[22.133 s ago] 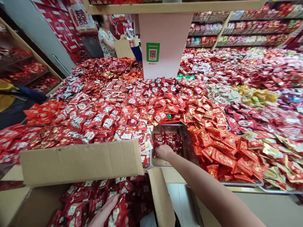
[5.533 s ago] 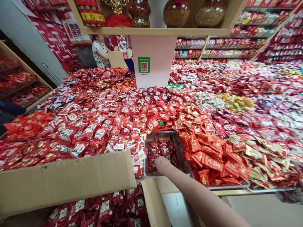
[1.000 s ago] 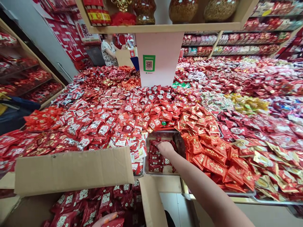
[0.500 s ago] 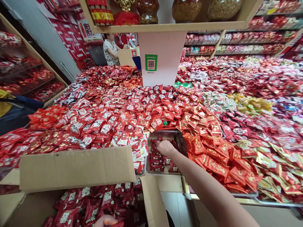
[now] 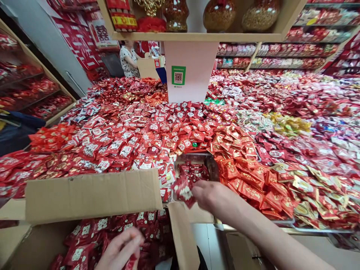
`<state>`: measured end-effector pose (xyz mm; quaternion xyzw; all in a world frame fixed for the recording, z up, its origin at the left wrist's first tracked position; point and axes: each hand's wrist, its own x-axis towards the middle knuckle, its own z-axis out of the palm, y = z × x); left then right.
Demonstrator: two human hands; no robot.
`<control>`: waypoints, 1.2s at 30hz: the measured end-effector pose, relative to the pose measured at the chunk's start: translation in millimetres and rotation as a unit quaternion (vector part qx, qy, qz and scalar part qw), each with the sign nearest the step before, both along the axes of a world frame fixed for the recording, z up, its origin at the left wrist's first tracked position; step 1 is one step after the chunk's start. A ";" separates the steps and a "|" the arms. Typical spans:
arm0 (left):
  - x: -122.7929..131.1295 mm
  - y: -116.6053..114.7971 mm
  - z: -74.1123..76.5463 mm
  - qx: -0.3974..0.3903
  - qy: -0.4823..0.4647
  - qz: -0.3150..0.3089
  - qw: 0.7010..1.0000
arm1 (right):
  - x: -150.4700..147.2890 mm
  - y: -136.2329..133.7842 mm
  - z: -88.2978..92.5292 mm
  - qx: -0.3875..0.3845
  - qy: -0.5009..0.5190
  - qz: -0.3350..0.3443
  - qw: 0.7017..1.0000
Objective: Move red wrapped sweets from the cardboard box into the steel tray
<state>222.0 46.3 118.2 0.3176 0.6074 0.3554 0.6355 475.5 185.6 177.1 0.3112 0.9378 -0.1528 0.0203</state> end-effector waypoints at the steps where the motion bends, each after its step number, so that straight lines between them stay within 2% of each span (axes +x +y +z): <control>1: 3.8 6.1 7.1 0.036 0.008 -0.024 0.999 | -2.0 -15.1 8.6 -0.023 0.033 0.017 0.999; 3: 11.8 16.8 21.8 0.088 0.001 -0.065 0.994 | -9.5 -40.5 17.8 -0.068 0.078 0.048 0.993; 5: 18.0 23.5 34.9 0.094 0.004 -0.105 0.990 | -18.5 -57.9 17.8 -0.107 0.118 0.056 0.986; 8: 21.0 24.7 47.2 0.100 0.034 -0.127 0.986 | -28.8 -71.6 7.9 -0.170 0.215 0.000 0.962; 10: 19.7 21.6 49.7 0.126 0.042 -0.114 0.985 | -32.6 -77.1 -0.9 -0.246 0.309 -0.092 0.914; 13: 17.1 15.9 47.7 0.153 0.063 -0.074 0.983 | -35.8 -84.8 -12.3 -0.372 0.399 -0.228 0.807; 14: 16.8 14.4 46.6 0.163 0.078 -0.060 0.982 | -36.5 -87.3 -15.0 -0.387 0.407 -0.252 0.788; 15: 16.9 13.1 45.5 0.175 0.093 -0.047 0.979 | -37.2 -89.8 -17.2 -0.381 0.411 -0.268 0.783; 18: 20.6 9.8 43.1 0.205 0.104 -0.018 0.973 | -39.3 -97.8 -21.8 -0.322 0.438 -0.282 0.791; 19: 22.7 8.8 42.3 0.200 0.090 -0.007 0.976 | -40.4 -100.8 -23.6 -0.316 0.458 -0.285 0.780; 20: 25.1 7.8 41.5 0.178 0.067 0.007 0.982 | -41.6 -104.0 -26.0 -0.323 0.484 -0.295 0.758; 23: 31.2 6.0 38.0 0.090 0.018 0.042 0.995 | -45.3 -113.9 -37.1 -0.369 0.552 -0.336 0.668; 25: 33.1 5.9 34.9 0.121 0.047 0.033 0.991 | -46.9 -118.9 -46.6 -0.392 0.565 -0.340 0.641; 27: 33.2 6.0 30.8 0.221 0.104 -0.014 0.970 | -48.1 -121.8 -54.5 -0.404 0.554 -0.313 0.658; 29: 32.4 5.8 25.7 0.293 0.148 -0.051 0.943 | -49.5 -122.5 -58.0 -0.391 0.517 -0.283 0.707; 31: 30.9 5.4 19.5 0.320 0.176 -0.051 0.930 | -50.5 -120.1 -55.6 -0.347 0.469 -0.267 0.767; 33: 27.5 4.8 12.8 0.337 0.193 -0.042 0.921 | -48.3 -112.0 -48.9 -0.313 0.423 -0.245 0.814; 36: 17.6 3.2 2.5 0.332 0.198 -0.048 0.921 | -34.9 -79.8 -42.4 -0.293 0.386 -0.209 0.849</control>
